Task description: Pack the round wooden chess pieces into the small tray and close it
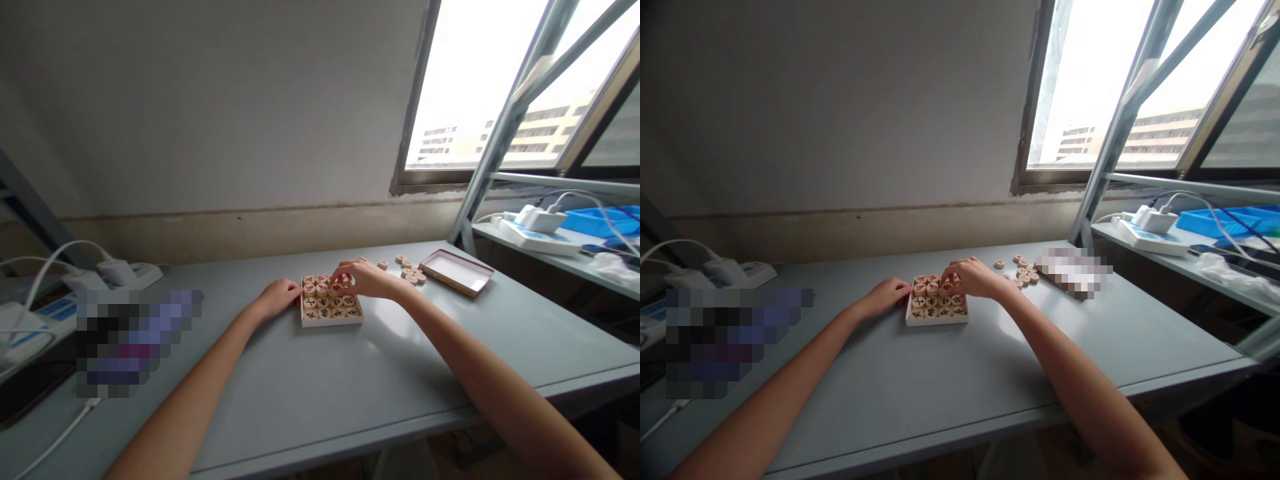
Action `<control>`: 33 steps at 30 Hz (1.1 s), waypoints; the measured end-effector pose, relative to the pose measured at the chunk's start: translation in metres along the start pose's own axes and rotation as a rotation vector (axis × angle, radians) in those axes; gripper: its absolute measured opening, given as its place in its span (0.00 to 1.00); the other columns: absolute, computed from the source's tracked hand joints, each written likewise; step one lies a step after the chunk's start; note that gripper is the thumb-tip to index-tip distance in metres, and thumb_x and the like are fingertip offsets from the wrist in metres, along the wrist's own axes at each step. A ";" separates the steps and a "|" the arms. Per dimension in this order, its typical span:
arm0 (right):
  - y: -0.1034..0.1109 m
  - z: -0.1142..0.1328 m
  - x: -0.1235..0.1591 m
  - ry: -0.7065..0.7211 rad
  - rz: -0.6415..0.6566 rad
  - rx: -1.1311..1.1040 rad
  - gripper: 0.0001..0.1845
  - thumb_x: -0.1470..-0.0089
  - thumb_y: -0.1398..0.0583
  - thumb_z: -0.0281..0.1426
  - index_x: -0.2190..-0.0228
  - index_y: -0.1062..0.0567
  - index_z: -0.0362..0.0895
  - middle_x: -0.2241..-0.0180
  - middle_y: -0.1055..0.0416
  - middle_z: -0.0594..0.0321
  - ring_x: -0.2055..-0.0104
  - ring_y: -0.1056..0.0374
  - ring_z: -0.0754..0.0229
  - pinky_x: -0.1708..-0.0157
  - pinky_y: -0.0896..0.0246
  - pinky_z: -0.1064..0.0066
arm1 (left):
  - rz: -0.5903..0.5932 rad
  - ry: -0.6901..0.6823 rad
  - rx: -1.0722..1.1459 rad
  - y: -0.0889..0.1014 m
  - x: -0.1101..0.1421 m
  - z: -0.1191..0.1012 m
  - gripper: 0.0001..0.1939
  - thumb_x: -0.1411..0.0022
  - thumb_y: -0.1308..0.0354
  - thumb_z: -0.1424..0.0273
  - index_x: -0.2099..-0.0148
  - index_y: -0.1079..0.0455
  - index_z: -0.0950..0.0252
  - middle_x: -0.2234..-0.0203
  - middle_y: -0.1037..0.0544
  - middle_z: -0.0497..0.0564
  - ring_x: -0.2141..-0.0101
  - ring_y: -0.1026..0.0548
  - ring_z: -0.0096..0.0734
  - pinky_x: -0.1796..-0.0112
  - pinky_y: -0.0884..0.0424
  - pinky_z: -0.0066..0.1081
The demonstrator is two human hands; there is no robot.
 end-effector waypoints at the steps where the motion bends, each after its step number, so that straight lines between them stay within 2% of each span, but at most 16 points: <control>1: -0.001 0.000 0.000 -0.004 0.000 0.007 0.09 0.52 0.40 0.36 0.67 0.26 0.47 0.66 0.29 0.63 0.67 0.35 0.61 0.66 0.49 0.72 | 0.000 0.004 -0.002 0.000 0.000 0.000 0.18 0.48 0.60 0.60 0.83 0.43 0.64 0.86 0.38 0.45 0.80 0.40 0.25 0.75 0.48 0.28; 5: 0.003 -0.007 0.001 -0.049 -0.040 0.033 0.11 0.53 0.40 0.36 0.65 0.28 0.46 0.65 0.30 0.63 0.67 0.36 0.61 0.65 0.50 0.71 | 0.002 0.023 -0.003 0.000 0.001 -0.001 0.19 0.47 0.60 0.60 0.83 0.43 0.64 0.87 0.40 0.45 0.81 0.42 0.25 0.75 0.49 0.28; 7: 0.005 -0.012 0.003 -0.075 -0.044 0.067 0.10 0.54 0.39 0.37 0.68 0.28 0.46 0.66 0.30 0.64 0.67 0.37 0.61 0.64 0.51 0.71 | 0.001 0.019 0.000 0.001 0.001 -0.001 0.19 0.47 0.60 0.60 0.83 0.42 0.64 0.87 0.40 0.45 0.81 0.42 0.25 0.75 0.49 0.28; 11: 0.003 -0.014 0.004 -0.092 0.014 0.093 0.06 0.54 0.39 0.37 0.74 0.25 0.48 0.71 0.31 0.66 0.67 0.37 0.61 0.64 0.54 0.70 | -0.010 0.017 -0.003 0.001 0.001 -0.002 0.19 0.47 0.60 0.60 0.84 0.43 0.64 0.87 0.40 0.45 0.81 0.42 0.25 0.75 0.49 0.28; 17: 0.007 -0.017 0.003 -0.123 0.058 0.051 0.08 0.52 0.41 0.39 0.72 0.25 0.49 0.70 0.30 0.65 0.67 0.37 0.60 0.62 0.52 0.69 | -0.014 0.020 0.022 0.001 0.001 0.000 0.18 0.48 0.58 0.62 0.84 0.43 0.64 0.87 0.39 0.45 0.81 0.42 0.25 0.76 0.50 0.27; 20: 0.018 -0.040 0.011 -0.255 0.040 0.100 0.09 0.50 0.43 0.39 0.71 0.25 0.49 0.70 0.30 0.65 0.67 0.36 0.61 0.63 0.51 0.69 | -0.009 0.007 0.032 -0.001 0.000 0.001 0.17 0.48 0.59 0.62 0.84 0.43 0.64 0.86 0.38 0.45 0.80 0.40 0.25 0.75 0.49 0.27; 23: 0.028 -0.074 0.029 -0.502 -0.049 0.274 0.12 0.49 0.44 0.37 0.63 0.27 0.47 0.62 0.31 0.59 0.58 0.37 0.55 0.60 0.50 0.66 | -0.010 0.011 0.039 -0.001 -0.001 0.003 0.16 0.49 0.59 0.62 0.83 0.43 0.64 0.86 0.37 0.45 0.80 0.40 0.26 0.75 0.49 0.28; 26: 0.020 -0.100 0.046 -0.659 -0.039 0.363 0.16 0.49 0.44 0.37 0.58 0.29 0.45 0.55 0.34 0.52 0.52 0.41 0.48 0.59 0.51 0.60 | -0.008 0.017 0.030 -0.002 -0.001 0.002 0.16 0.49 0.59 0.62 0.84 0.43 0.64 0.86 0.37 0.46 0.80 0.40 0.26 0.75 0.49 0.28; 29: 0.009 -0.109 0.051 -0.667 -0.009 0.350 0.14 0.48 0.45 0.37 0.61 0.28 0.46 0.58 0.31 0.54 0.55 0.39 0.49 0.59 0.51 0.59 | -0.013 0.026 0.017 -0.001 -0.001 0.002 0.16 0.49 0.59 0.62 0.83 0.43 0.64 0.86 0.37 0.45 0.80 0.40 0.27 0.75 0.48 0.28; 33: 0.009 -0.100 0.045 -0.639 -0.023 0.335 0.13 0.47 0.47 0.39 0.66 0.26 0.46 0.63 0.29 0.59 0.56 0.38 0.51 0.59 0.52 0.60 | -0.031 0.023 0.027 0.000 0.000 0.001 0.17 0.49 0.58 0.63 0.84 0.41 0.64 0.86 0.37 0.45 0.80 0.38 0.27 0.74 0.48 0.27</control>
Point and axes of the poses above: each hand's wrist, its own x-axis away from the middle knuckle, its own y-axis out of the back of the hand, z = x × y, the point moved 5 cm from there along -x, towards the middle knuckle
